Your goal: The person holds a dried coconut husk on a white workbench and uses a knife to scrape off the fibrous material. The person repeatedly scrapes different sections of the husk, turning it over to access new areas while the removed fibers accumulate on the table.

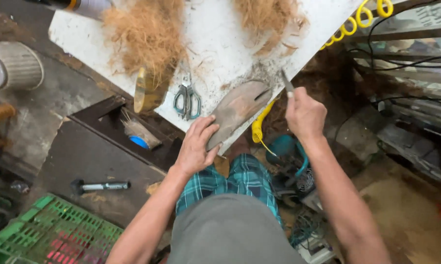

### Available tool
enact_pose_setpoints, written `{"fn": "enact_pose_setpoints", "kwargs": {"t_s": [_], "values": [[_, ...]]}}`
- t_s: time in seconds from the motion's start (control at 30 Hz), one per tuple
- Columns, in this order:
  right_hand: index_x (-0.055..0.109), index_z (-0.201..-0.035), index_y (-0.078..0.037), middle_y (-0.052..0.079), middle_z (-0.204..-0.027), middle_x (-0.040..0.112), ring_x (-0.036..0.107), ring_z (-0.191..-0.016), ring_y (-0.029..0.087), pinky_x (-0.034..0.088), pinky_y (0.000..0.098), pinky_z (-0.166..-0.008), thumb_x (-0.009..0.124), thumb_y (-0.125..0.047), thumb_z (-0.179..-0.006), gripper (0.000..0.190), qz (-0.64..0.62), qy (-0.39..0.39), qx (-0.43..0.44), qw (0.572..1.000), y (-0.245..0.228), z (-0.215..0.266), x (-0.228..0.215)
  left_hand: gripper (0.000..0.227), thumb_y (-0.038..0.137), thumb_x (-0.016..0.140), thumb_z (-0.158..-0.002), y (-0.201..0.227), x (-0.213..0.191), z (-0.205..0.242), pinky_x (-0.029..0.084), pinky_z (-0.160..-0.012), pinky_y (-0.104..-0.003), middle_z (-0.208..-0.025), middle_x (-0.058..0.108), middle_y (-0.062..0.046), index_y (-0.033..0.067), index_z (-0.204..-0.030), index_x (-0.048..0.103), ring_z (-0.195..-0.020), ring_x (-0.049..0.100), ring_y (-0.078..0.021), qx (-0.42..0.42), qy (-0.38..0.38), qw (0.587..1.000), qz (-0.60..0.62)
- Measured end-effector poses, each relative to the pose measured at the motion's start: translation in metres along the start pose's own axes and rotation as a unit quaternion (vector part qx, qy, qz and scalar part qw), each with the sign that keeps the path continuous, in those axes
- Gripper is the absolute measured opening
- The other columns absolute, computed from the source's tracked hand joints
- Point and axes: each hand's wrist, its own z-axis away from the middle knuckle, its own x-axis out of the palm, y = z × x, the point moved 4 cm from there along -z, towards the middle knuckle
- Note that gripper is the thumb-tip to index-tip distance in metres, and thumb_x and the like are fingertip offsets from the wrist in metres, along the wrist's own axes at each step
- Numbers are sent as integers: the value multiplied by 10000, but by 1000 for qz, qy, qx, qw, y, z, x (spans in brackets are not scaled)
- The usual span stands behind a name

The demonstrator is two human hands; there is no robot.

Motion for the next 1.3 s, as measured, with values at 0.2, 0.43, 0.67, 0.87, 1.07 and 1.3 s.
{"fn": "enact_pose_setpoints", "kwargs": {"t_s": [0.2, 0.43, 0.67, 0.87, 1.07, 1.3], "values": [[592, -932, -65, 147, -633, 644, 675, -682, 404, 509, 518, -664, 534, -231, -1014, 194, -230, -29, 148, 961, 29, 43, 19, 853, 10, 731, -707, 5, 14, 3, 438, -1004, -572, -1493, 397, -256, 94, -1491, 404, -1329, 427, -480, -71, -123, 989, -36], [642, -965, -50, 141, -674, 671, 656, -546, 239, 527, 352, -533, 509, -177, -1012, 190, -402, 18, 328, 855, 50, 115, 38, 863, 79, 709, -727, -8, 18, -21, 413, -991, -567, -1569, 338, -140, 170, -1522, 386, -1382, 368, -387, -39, -205, 974, -88], [627, -913, -102, 104, -627, 658, 682, -635, 337, 519, 454, -589, 551, -189, -983, 135, -247, 86, 292, 920, 40, 120, 42, 853, 158, 663, -696, -1, 49, -93, 432, -957, -481, -1507, 393, -75, 283, -1486, 366, -1324, 446, -323, 71, -292, 934, -193], [564, -886, -181, 71, -564, 618, 688, -571, 283, 543, 396, -549, 546, -236, -932, 74, -43, 128, 161, 978, -4, 71, 51, 902, 338, 765, -697, -17, 93, -116, 401, -1029, -557, -1432, 492, -125, 145, -1495, 391, -1342, 470, -315, 73, -275, 941, -184], [524, -857, -211, 21, -535, 622, 715, -543, 273, 565, 422, -504, 489, -303, -922, 118, 105, -13, 161, 981, 21, 47, 53, 870, 414, 797, -725, -18, 93, -115, 448, -982, -527, -1387, 527, -80, 128, -1462, 434, -1290, 506, -256, 51, -251, 943, -212], [518, -907, -175, 84, -583, 630, 693, -552, 346, 544, 474, -513, 478, -334, -946, 168, 97, 17, 133, 986, 43, 29, 37, 891, 442, 812, -716, -24, 94, -115, 470, -933, -543, -1353, 543, -125, 62, -1436, 450, -1251, 546, -273, 96, -193, 948, -233]]}}
